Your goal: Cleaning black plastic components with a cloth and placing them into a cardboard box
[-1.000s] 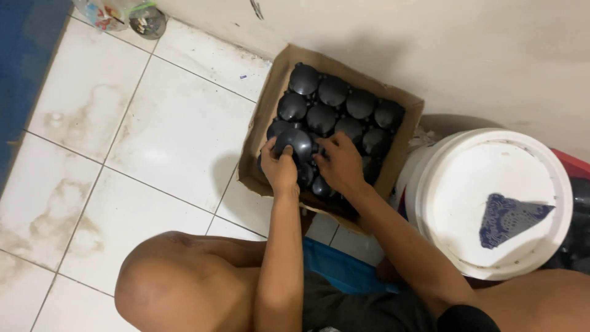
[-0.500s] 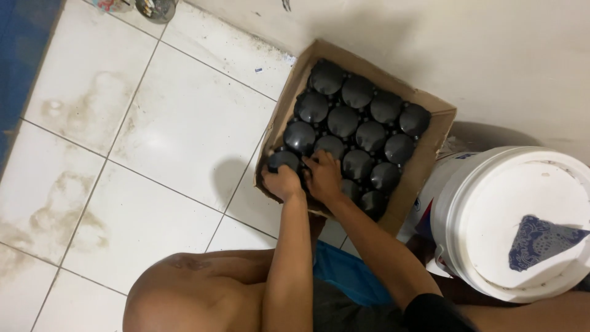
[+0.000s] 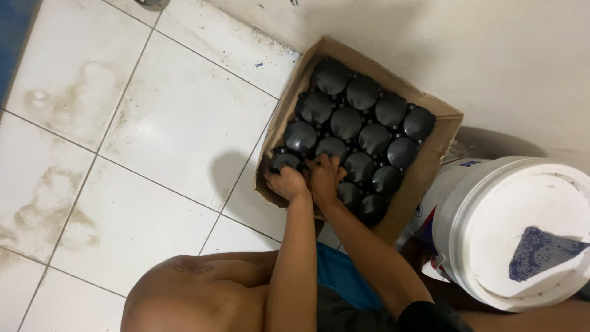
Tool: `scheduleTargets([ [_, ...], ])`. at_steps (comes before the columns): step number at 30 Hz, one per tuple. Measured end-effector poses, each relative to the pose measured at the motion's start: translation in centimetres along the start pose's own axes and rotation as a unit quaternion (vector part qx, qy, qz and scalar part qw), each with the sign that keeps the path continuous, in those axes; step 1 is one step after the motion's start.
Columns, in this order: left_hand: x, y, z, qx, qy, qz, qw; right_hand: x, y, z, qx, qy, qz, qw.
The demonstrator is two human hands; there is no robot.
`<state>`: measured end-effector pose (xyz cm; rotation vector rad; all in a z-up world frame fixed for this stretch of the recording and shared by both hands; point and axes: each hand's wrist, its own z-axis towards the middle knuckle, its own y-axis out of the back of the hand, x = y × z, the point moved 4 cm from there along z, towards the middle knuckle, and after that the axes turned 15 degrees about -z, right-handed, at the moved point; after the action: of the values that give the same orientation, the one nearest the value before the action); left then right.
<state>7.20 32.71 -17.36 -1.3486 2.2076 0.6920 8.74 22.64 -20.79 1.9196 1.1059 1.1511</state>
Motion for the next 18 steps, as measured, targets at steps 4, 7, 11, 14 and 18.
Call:
scheduleTargets([
  [4, 1.8, -0.1, 1.3, -0.004, -0.008, 0.003, 1.000, 0.3, 0.5, 0.0, 0.009, 0.022, 0.021, 1.000],
  [7, 2.0, -0.2, 1.4, -0.003, -0.001, -0.011, 1.000, -0.5, -0.5, 0.5, -0.006, 0.027, -0.077, 0.997],
  [11, 1.0, -0.1, -0.1, -0.003, -0.001, 0.002, 1.000, -2.1, -1.7, 0.2, -0.064, 0.062, -0.135, 0.987],
  [14, 2.0, -0.4, 0.8, -0.008, -0.006, 0.003, 1.000, -2.3, -1.8, 0.1, -0.103, 0.076, -0.157, 0.979],
  [18, 2.5, -0.5, 1.7, -0.010, -0.014, 0.015, 1.000, -2.3, -1.5, -0.3, -0.105, 0.091, -0.158, 0.978],
])
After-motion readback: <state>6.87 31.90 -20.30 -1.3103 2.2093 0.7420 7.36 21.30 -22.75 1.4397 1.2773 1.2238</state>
